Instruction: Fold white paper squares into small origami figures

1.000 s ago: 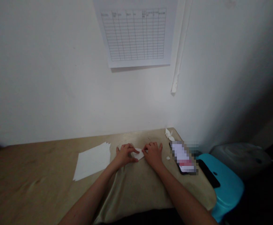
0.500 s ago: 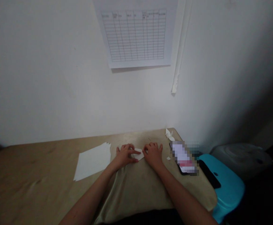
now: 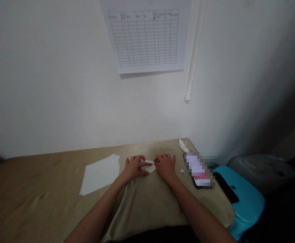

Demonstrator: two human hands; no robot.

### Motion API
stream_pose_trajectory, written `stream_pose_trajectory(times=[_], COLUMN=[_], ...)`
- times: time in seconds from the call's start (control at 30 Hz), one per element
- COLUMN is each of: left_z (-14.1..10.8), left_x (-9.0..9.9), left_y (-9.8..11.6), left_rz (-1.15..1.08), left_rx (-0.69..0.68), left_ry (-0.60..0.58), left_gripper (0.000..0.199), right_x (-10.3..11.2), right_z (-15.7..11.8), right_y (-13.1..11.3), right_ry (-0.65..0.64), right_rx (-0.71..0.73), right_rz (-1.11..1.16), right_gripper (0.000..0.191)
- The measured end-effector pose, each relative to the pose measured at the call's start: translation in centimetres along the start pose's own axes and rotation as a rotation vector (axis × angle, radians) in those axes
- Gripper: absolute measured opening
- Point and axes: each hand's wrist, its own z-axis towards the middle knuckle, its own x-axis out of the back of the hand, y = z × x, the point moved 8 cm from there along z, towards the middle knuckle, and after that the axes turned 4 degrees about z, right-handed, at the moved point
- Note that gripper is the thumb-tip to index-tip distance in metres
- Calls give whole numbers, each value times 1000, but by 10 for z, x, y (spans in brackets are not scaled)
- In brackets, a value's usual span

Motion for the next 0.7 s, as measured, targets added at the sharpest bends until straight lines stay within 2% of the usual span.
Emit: stream_pose_trajectory(times=[0.7], left_z=[-1], left_x=[4], left_y=[3], left_rz=[0], left_rx=[13], left_ry=[-6], left_gripper=[46], right_x=[-2], right_z=[3], right_y=[0], right_ry=[-19], right_rx=[-7], right_rz=[-8], right_gripper=[15])
